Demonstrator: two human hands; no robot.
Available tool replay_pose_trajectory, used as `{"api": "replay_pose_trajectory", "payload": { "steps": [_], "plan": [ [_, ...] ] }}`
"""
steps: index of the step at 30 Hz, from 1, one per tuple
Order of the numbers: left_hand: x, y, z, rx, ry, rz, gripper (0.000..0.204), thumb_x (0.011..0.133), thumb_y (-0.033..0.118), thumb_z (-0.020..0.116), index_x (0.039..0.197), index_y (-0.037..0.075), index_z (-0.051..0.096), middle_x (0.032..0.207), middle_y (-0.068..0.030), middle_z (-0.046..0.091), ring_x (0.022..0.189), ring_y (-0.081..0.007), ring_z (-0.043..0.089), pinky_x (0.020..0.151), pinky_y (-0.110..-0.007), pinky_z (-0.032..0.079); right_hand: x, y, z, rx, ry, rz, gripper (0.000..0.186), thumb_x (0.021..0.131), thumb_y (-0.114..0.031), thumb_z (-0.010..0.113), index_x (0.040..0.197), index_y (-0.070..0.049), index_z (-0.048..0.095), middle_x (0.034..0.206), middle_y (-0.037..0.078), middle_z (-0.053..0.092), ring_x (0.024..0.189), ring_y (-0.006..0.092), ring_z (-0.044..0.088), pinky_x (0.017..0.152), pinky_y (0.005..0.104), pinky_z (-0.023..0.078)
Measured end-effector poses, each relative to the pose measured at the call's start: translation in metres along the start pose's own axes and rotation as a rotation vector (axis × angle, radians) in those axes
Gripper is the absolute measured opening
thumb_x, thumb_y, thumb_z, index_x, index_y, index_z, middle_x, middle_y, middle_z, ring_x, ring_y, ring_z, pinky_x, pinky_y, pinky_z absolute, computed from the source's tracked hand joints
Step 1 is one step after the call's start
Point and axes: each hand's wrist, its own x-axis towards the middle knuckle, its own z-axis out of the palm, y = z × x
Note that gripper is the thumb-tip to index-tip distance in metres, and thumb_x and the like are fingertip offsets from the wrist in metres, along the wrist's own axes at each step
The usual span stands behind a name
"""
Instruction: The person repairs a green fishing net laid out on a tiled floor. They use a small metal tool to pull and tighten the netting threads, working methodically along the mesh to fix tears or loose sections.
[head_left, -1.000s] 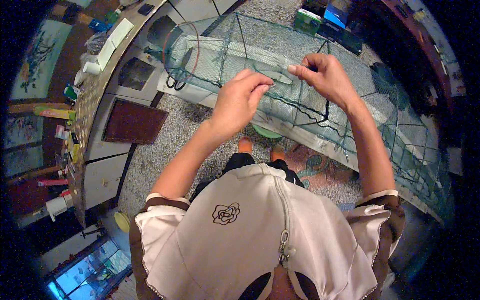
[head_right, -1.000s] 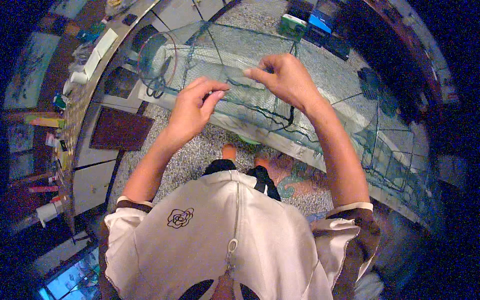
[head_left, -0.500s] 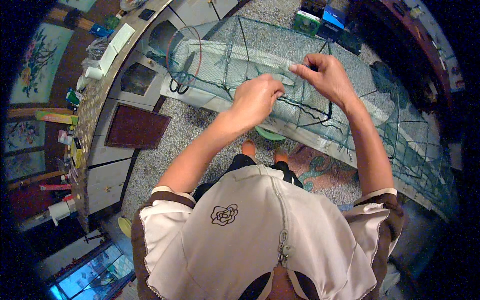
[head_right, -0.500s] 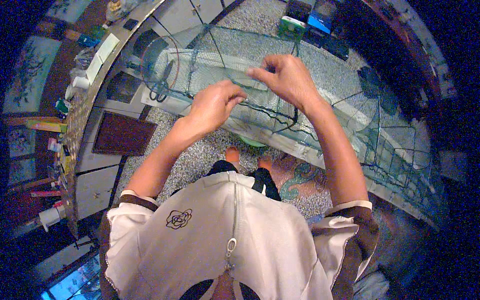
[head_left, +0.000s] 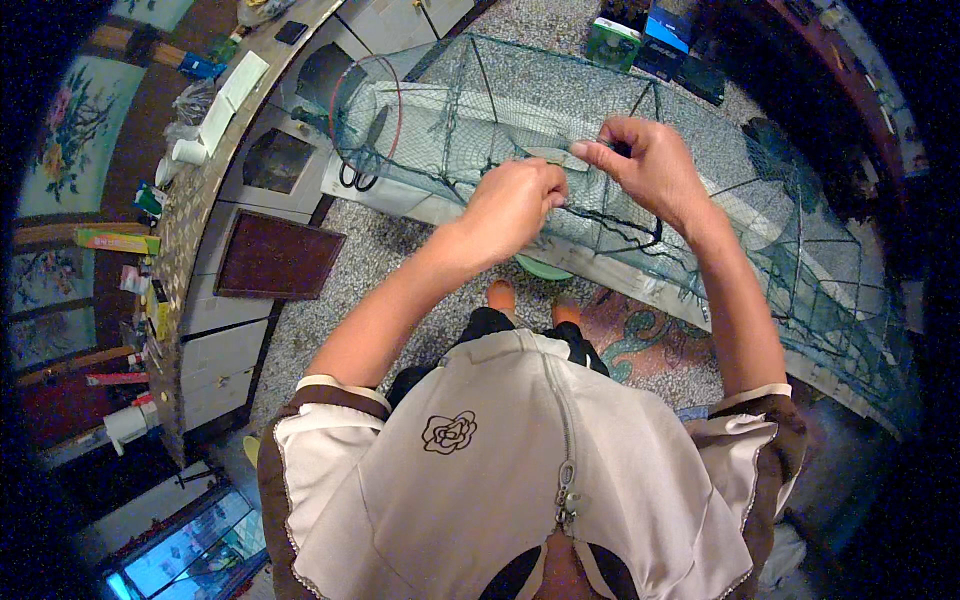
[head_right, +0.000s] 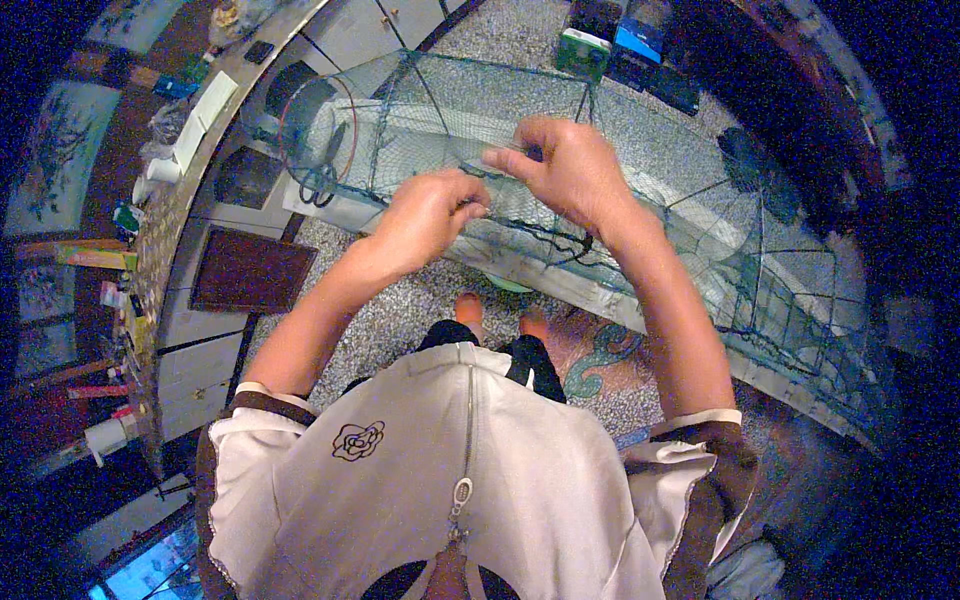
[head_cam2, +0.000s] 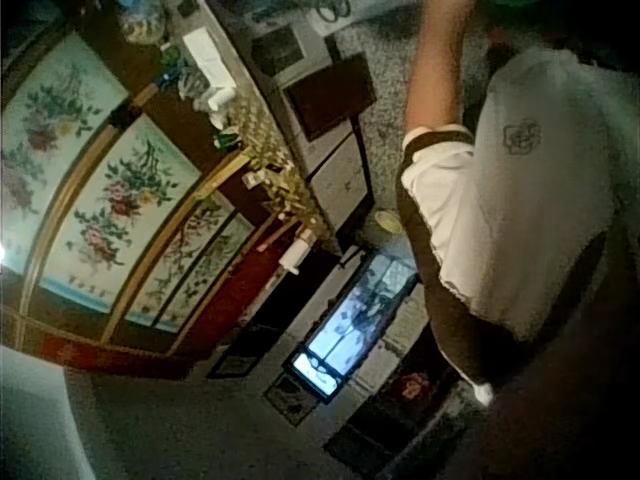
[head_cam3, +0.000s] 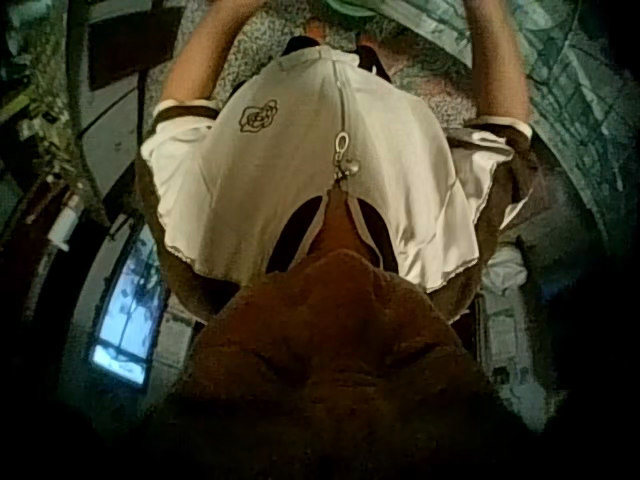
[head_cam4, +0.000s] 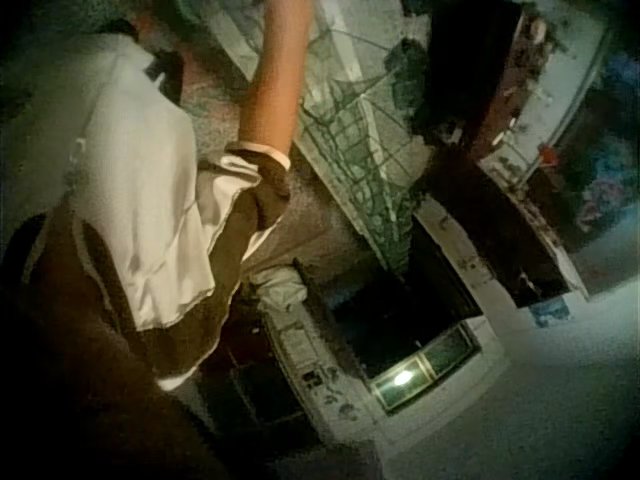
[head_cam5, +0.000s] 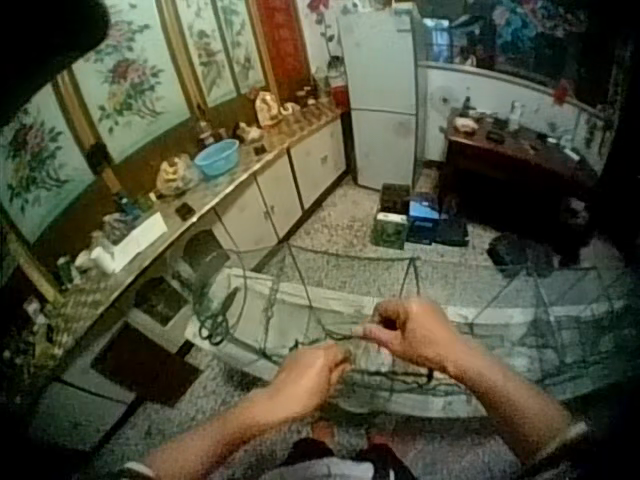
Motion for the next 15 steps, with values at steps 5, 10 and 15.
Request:
{"api": "replay_pose_trajectory", "payload": {
  "steps": [5, 10, 15],
  "plan": [
    [-0.005, -0.003, 0.011, -0.027, 0.073, 0.023, 0.009, 0.076, 0.008, 0.062, 0.084, 0.004, 0.061, 0.08, -0.0161, 0.058, 0.075, -0.0361, 0.057, 0.065, -0.042, 0.045, -0.01, 0.01, 0.006, 0.178, -0.014, -0.014, 0.034, 0.084, -0.036, 0.06, 0.078, -0.004, 0.066, 0.067, 0.014, 0.06, 0.052, 0.0225, 0.054, 0.052, 0.0369, 0.043],
    [-0.01, -0.005, 0.016, -0.044, 0.112, 0.033, 0.008, 0.077, 0.006, 0.061, 0.085, 0.004, 0.06, 0.077, -0.016, 0.056, 0.074, -0.0362, 0.057, 0.064, -0.042, 0.045, -0.031, -0.013, -0.011, 0.777, -0.093, 0.26, 0.032, 0.09, -0.034, 0.052, 0.094, -0.005, 0.067, 0.083, 0.005, 0.067, 0.049, 0.0073, 0.05, 0.045, 0.0219, 0.039],
    [-0.009, -0.001, 0.013, -0.037, 0.115, 0.044, 0.009, 0.077, 0.006, 0.062, 0.086, 0.004, 0.061, 0.078, -0.0159, 0.057, 0.075, -0.036, 0.057, 0.065, -0.042, 0.045, -0.04, 0.006, -0.016, 1.037, 0.047, 0.335, 0.035, 0.095, -0.034, 0.044, 0.109, -0.005, 0.058, 0.08, 0.005, 0.064, 0.047, 0.0037, 0.043, 0.041, 0.0168, 0.03]
  ]
}}
